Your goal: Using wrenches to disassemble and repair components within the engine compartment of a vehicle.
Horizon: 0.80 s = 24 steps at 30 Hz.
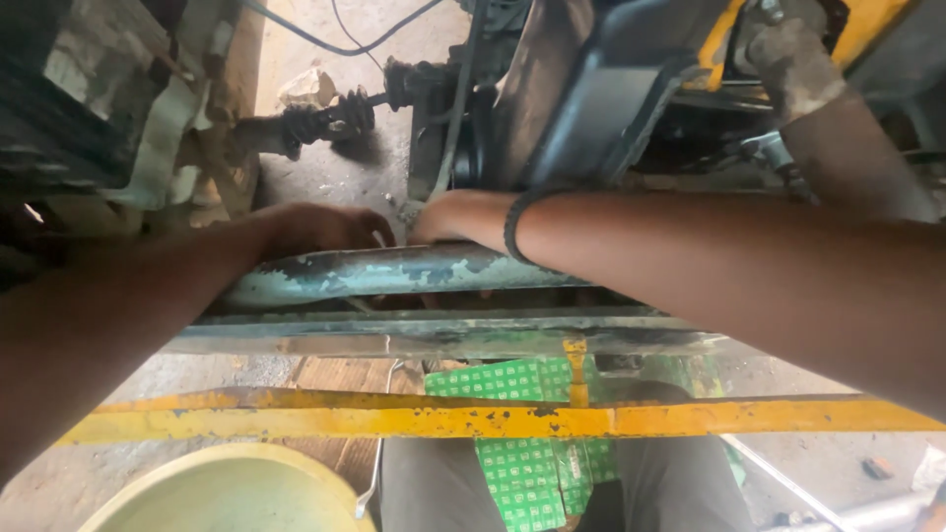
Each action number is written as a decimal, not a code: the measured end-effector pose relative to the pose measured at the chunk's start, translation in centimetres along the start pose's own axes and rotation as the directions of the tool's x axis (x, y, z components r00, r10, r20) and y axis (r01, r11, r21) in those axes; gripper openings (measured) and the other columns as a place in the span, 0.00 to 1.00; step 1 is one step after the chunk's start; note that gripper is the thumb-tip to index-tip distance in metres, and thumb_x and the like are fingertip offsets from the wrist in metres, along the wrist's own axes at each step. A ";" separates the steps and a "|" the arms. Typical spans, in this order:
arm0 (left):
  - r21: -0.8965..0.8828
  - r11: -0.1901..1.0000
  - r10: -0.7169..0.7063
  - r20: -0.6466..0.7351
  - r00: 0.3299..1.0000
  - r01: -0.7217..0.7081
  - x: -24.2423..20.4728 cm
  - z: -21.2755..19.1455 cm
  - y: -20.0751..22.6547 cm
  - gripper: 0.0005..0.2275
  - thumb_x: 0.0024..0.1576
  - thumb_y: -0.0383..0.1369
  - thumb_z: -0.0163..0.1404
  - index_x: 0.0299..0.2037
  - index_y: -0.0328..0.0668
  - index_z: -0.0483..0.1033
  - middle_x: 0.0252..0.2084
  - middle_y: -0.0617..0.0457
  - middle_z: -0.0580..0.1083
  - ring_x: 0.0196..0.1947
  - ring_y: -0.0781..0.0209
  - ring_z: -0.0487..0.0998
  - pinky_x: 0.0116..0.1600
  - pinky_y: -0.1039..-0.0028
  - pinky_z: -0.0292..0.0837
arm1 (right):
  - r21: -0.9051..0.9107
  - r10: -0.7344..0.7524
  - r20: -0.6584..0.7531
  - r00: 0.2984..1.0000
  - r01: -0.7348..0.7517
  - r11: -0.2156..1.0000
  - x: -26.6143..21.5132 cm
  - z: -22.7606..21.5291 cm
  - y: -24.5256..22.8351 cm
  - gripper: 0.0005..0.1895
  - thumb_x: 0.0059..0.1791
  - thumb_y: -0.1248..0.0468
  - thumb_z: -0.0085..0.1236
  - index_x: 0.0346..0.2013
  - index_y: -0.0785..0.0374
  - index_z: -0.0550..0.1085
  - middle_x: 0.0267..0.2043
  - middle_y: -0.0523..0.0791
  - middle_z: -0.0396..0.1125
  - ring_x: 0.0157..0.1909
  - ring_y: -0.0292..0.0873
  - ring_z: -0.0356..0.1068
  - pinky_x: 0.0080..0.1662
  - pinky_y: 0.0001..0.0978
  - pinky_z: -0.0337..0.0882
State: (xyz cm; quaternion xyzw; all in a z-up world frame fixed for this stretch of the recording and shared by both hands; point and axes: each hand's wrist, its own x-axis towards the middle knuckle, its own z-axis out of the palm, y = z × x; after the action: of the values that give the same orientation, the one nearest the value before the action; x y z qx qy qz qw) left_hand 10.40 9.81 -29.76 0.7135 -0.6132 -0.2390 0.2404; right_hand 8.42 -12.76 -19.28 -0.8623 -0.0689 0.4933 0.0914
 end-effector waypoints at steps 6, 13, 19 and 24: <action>0.045 0.956 -0.291 0.036 0.956 0.289 0.0 -0.6 1.4 0.16 0.53 0.41 0.59 0.50 0.49 0.86 0.61 0.50 0.74 0.66 0.49 0.69 0.67 0.65 0.63 | 0.030 0.086 0.181 0.980 -0.093 0.995 -1.3 -0.1 0.7 0.19 0.44 0.55 0.65 0.45 0.64 0.81 0.46 0.53 0.78 0.40 0.54 0.79 0.41 0.51 0.80; -0.229 0.624 -0.745 0.116 0.657 0.747 1.9 -1.9 5.7 0.21 0.52 0.41 0.56 0.57 0.54 0.71 0.61 0.51 0.73 0.59 0.49 0.78 0.64 0.64 0.67 | 0.242 0.041 0.043 0.998 -0.050 0.969 -1.8 -0.7 0.9 0.19 0.44 0.59 0.64 0.44 0.68 0.82 0.47 0.55 0.78 0.40 0.56 0.80 0.39 0.56 0.81; 0.077 0.997 -0.023 0.032 0.999 0.020 -0.5 -0.4 0.4 0.14 0.58 0.39 0.53 0.50 0.46 0.82 0.58 0.50 0.78 0.67 0.48 0.68 0.68 0.66 0.63 | 0.162 -0.016 0.113 0.993 -0.002 0.987 2.3 -0.8 0.0 0.19 0.44 0.57 0.63 0.44 0.67 0.82 0.47 0.54 0.78 0.40 0.54 0.79 0.40 0.55 0.80; -0.179 0.822 -0.531 0.103 0.841 0.541 1.1 -1.5 3.2 0.22 0.52 0.39 0.60 0.57 0.46 0.74 0.61 0.45 0.74 0.61 0.53 0.73 0.63 0.65 0.65 | 0.136 -0.085 0.064 0.994 0.076 0.988 4.2 -0.6 0.6 0.19 0.44 0.56 0.64 0.44 0.66 0.83 0.46 0.52 0.79 0.40 0.51 0.79 0.41 0.53 0.80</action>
State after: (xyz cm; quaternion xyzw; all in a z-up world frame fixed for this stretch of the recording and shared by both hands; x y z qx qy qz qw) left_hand 9.07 8.39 -26.61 0.8229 -0.3666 -0.3746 0.2193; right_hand 11.03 -12.53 -22.67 -0.8331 -0.0736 0.5224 0.1665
